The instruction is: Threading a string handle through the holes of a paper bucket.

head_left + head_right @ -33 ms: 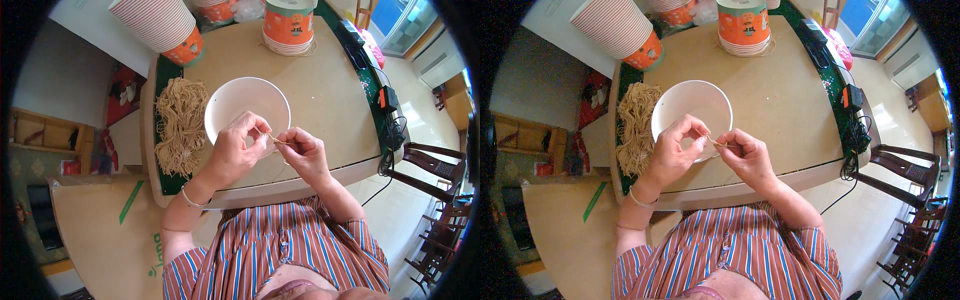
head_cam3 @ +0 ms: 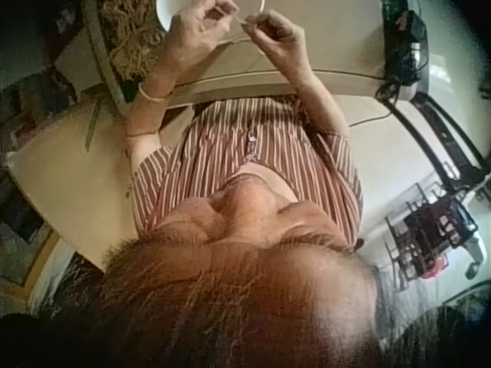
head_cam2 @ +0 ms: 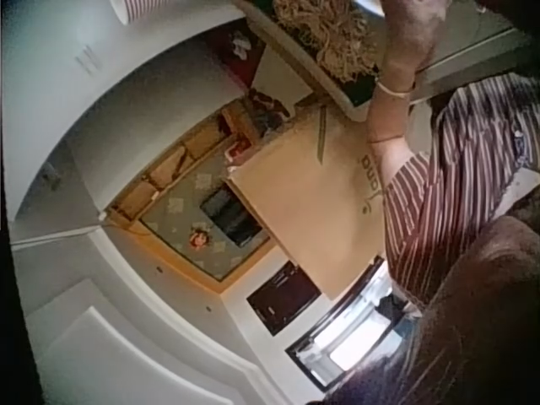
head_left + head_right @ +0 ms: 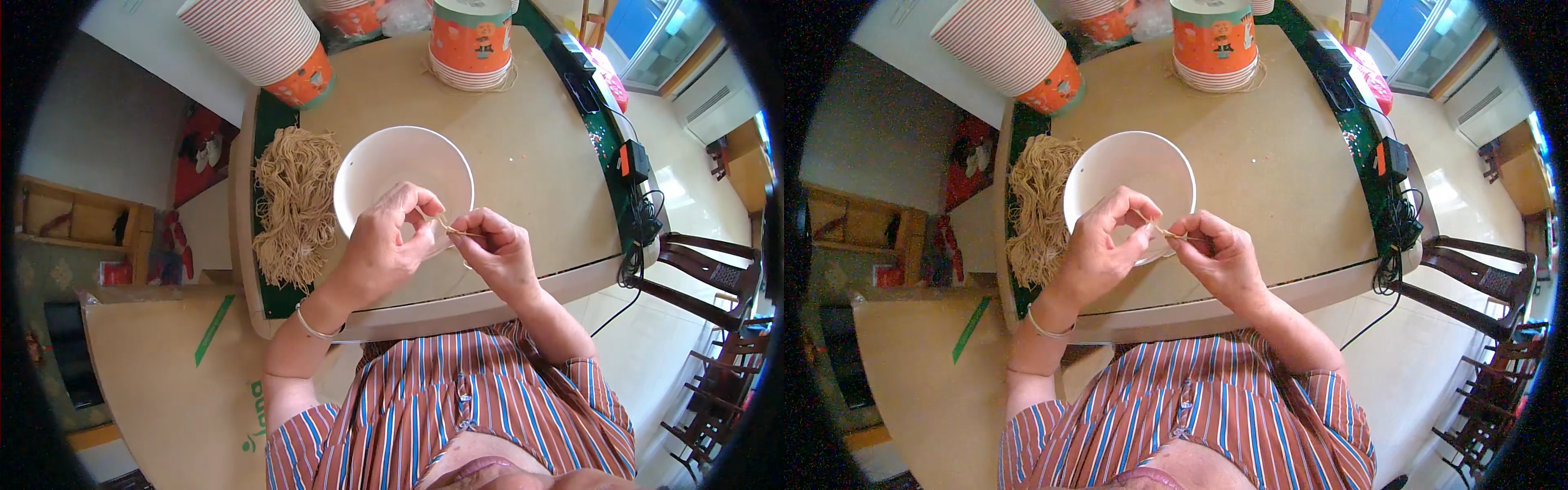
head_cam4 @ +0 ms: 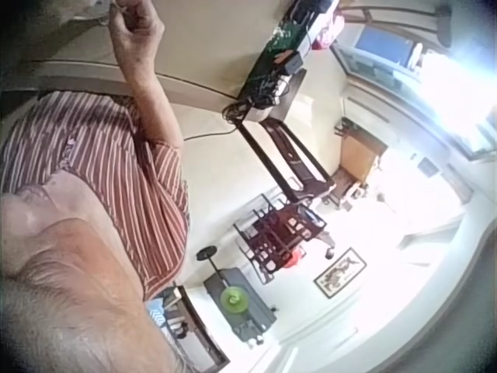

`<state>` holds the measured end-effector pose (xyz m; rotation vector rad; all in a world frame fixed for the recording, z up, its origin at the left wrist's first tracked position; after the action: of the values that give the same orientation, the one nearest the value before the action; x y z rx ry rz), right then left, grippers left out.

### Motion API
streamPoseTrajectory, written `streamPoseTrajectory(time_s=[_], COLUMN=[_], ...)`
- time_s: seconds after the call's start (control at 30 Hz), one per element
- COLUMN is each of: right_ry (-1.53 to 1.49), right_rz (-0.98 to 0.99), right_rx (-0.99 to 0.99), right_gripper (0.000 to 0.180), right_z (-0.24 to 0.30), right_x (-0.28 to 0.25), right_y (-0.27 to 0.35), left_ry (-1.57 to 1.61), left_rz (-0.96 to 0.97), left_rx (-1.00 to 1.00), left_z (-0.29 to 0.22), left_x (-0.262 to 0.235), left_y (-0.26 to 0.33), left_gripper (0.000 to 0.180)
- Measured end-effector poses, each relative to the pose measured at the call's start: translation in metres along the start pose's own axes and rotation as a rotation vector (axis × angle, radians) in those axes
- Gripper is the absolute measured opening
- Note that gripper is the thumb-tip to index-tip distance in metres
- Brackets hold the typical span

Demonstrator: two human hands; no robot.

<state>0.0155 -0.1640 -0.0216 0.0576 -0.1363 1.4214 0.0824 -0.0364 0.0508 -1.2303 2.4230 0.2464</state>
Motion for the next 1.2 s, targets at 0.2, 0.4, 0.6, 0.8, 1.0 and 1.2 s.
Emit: streamPoseTrajectory(time_s=[0.2, 0.4, 0.6, 0.8, 1.0, 1.2], right_ry=[0.023, 0.033, 0.041, 0.015, -0.016, 0.268], right_rz=[-0.08, -0.072, -0.08, -0.057, -0.054, -0.096], right_rx=[-0.017, -0.028, -0.023, 0.037, 0.101, -0.173], right_gripper=[0.006, 0.006, 0.004, 0.004, 0.008, 0.012], right_z=[0.0, 0.004, -0.001, 0.003, 0.007, 0.038], right_x=[-0.004, -0.003, -0.006, -0.005, -0.007, -0.017], right_y=[-0.001, 0.0, 0.0, 0.001, 0.006, 0.008], left_ry=[-0.082, -0.322, -0.367, -0.38, -0.351, -0.239], left_rz=[-0.021, -0.1, -0.126, -0.148, -0.162, -0.103], left_rx=[0.252, 0.388, 0.388, 0.405, 0.4, 0.291], left_z=[-0.035, -0.035, -0.032, -0.034, -0.035, -0.029], left_x=[-0.001, 0.006, 0.005, 0.005, 0.004, 0.007], left_y=[0.008, 0.012, 0.014, 0.016, 0.018, 0.012], left_gripper=[0.028, 0.019, 0.015, 0.014, 0.013, 0.011])
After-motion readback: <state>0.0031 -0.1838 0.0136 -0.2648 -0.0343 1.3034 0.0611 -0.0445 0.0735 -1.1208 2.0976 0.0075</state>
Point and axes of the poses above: each hand's wrist, its own y-axis away from the middle knuckle, its own x-axis out of the palm, z = x × y, the point moved 10 cm from there along -y, towards the middle knuckle, and after that the axes turned 3 degrees about -x, right-handed, at the moved point
